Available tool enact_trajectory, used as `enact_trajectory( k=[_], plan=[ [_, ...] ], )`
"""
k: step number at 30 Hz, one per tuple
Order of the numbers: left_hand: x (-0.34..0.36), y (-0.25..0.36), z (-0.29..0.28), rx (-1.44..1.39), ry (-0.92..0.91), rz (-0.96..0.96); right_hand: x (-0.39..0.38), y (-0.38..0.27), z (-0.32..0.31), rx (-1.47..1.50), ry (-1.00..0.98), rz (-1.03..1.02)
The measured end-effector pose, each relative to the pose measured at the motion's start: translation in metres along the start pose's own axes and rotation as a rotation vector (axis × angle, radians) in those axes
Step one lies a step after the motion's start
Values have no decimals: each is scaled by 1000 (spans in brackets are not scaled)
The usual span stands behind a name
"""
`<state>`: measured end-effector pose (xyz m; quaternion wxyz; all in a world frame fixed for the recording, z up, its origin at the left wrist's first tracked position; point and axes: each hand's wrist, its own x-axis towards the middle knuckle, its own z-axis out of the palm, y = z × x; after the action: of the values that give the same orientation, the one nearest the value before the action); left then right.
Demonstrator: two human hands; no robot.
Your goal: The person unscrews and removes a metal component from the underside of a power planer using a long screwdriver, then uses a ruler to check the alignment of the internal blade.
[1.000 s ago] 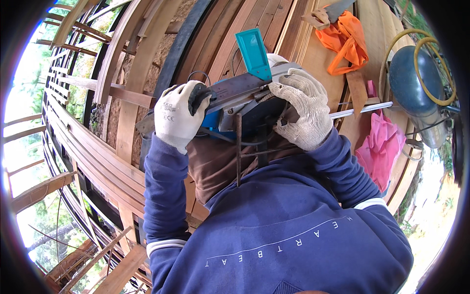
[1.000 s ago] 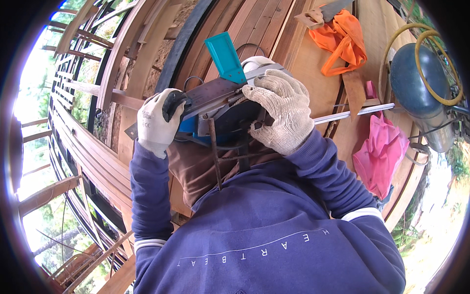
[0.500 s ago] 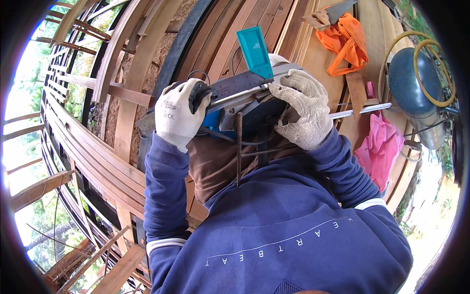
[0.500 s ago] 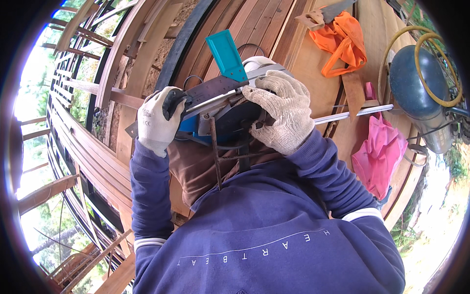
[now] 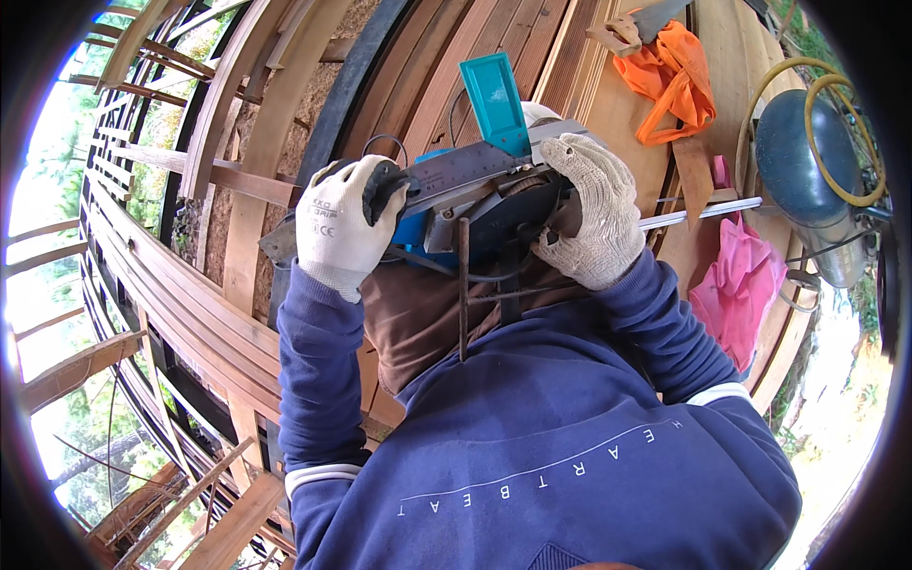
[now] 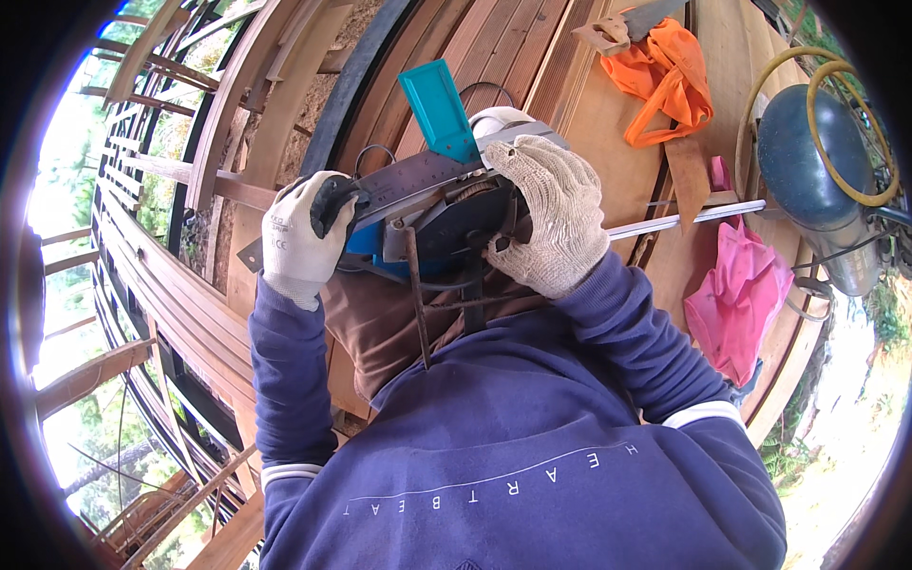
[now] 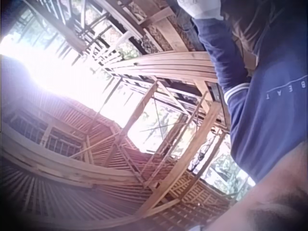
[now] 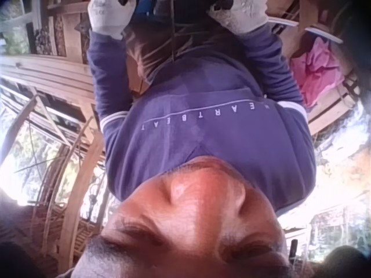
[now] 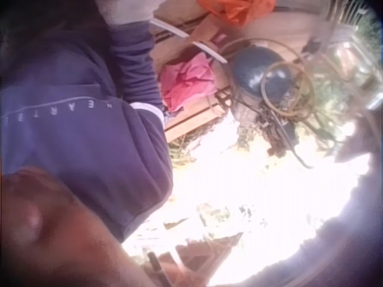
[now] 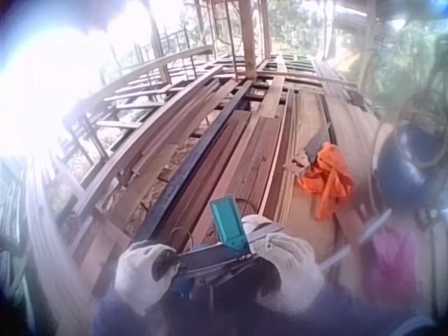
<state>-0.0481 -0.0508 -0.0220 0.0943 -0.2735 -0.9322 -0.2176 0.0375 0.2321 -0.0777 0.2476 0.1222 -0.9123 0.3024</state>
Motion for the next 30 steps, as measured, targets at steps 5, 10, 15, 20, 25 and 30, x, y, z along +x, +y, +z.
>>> enact_trajectory(
  k=[5,10,15,20,25,30],
  plan=[
    [2,6,-3,1,-47,-34,-1,2,-1,3,-2,-19],
    [2,8,-3,6,-48,-26,3,-3,-5,-10,-11,-10],
    [3,7,-3,-7,-59,-42,4,-4,-6,-14,-20,-7],
    [3,7,-3,0,-57,-32,3,-3,-5,-21,-14,-8],
    [3,7,-3,-1,-63,-40,2,-1,-4,-23,0,-30],
    [3,7,-3,6,-57,-37,2,-1,-3,-31,-5,-26]
  ],
)
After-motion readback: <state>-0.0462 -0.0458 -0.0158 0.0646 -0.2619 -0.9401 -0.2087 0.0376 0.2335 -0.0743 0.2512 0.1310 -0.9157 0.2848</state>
